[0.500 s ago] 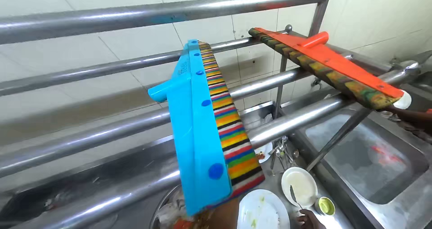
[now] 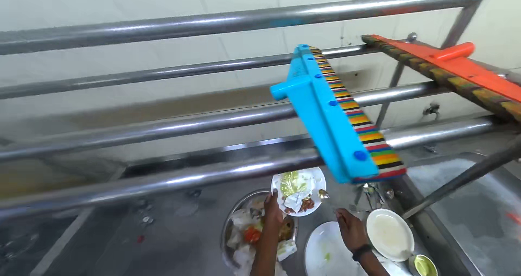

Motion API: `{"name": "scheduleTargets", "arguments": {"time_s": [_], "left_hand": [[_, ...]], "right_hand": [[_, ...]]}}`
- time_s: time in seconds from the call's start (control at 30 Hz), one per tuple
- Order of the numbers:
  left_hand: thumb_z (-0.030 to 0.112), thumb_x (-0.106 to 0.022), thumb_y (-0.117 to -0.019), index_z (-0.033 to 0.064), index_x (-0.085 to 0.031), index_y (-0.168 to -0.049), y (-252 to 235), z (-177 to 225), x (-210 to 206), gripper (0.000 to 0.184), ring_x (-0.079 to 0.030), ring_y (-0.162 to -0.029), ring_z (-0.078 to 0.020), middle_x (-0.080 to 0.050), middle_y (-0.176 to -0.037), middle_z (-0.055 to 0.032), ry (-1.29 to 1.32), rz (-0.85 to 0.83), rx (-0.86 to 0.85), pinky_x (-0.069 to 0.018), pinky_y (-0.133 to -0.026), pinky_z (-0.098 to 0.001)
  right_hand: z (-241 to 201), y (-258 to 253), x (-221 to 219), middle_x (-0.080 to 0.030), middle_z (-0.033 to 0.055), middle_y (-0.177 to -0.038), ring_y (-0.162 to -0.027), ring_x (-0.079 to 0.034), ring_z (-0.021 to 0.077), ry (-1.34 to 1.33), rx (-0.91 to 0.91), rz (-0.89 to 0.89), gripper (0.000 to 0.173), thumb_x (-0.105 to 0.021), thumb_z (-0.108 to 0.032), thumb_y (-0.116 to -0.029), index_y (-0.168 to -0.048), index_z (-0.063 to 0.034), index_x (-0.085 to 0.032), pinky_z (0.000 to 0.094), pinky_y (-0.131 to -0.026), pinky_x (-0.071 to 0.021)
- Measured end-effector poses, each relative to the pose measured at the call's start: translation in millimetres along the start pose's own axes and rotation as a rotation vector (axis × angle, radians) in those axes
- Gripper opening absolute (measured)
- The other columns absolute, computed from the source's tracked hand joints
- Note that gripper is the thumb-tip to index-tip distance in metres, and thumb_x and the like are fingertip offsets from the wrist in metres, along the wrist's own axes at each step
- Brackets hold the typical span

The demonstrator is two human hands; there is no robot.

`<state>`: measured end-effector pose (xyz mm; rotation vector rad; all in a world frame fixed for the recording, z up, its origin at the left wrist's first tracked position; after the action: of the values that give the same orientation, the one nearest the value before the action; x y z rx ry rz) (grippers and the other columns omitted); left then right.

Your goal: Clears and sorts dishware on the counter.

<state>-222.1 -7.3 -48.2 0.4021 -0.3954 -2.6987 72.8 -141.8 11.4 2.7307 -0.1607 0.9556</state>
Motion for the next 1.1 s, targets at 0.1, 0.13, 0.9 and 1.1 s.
{"name": "scheduleTargets", "arguments": {"time_s": [0.1, 0.13, 0.9, 1.1], "left_hand": [[0.027, -0.048, -0.1102, 0.0033, -0.046, -0.15, 18.8, 18.1, 56.5, 0.047, -0.056, -0.132, -0.0284, -0.053, -0.148, -0.0202, -0.022, 0.056, -0.053, -0.0483, -0.109, -0.0488], [0.028, -0.048, -0.1102, 0.0044, -0.046, -0.151, 23.9, 22.6, 71.8, 0.047, -0.054, -0.135, -0.027, -0.051, -0.151, -0.0186, -0.054, 0.068, -0.067, -0.0461, -0.112, -0.0481], [0.023, -0.052, -0.1086, 0.0066, -0.063, -0.137, 9.7, 80.0, 141.6, 0.035, -0.063, -0.122, -0.019, -0.066, -0.134, -0.011, -0.172, -0.055, -0.293, -0.0507, -0.106, -0.0427], [0.019, -0.053, -0.1079, 0.0032, -0.066, -0.132, 12.9, 82.8, 135.9, 0.031, -0.064, -0.12, -0.0185, -0.068, -0.13, -0.0117, -0.113, -0.025, -0.332, -0.0516, -0.106, -0.0404]], "right_hand": [[-54.3, -31.4, -44.1, -0.072, 0.0165, -0.121, -0.113, -0.069, 0.0329, 0.15, 0.042, -0.107, 0.041, -0.041, -0.022, -0.1075, -0.141, -0.0101, -0.062, 0.054, -0.102, -0.0515], [-70.8, -39.2, -58.7, -0.071, 0.0156, -0.126, -0.118, -0.067, 0.0326, 0.194, 0.053, -0.125, 0.042, -0.04, -0.021, -0.1074, -0.143, -0.0124, -0.061, 0.0541, -0.104, -0.0501], [-166.8, -71.1, -126.4, -0.07, 0.013, -0.119, -0.11, -0.068, 0.0324, 0.394, 0.446, -0.157, 0.039, -0.053, -0.012, -0.1029, -0.136, -0.0252, -0.068, 0.054, -0.094, -0.0553], [-116.5, -49.0, -153.9, -0.071, 0.0104, -0.125, -0.115, -0.067, 0.0297, 0.421, 0.536, -0.248, 0.041, -0.047, -0.016, -0.1023, -0.135, -0.0274, -0.069, 0.0515, -0.098, -0.0537]]}}
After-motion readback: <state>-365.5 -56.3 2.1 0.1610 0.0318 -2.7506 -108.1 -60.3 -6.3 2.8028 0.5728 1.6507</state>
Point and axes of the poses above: each hand's wrist, its own y-axis away from the middle knuckle, its own x-axis out of the back of the hand, z = x × y, the point moved 8 cm from there along -y, towards the middle knuckle
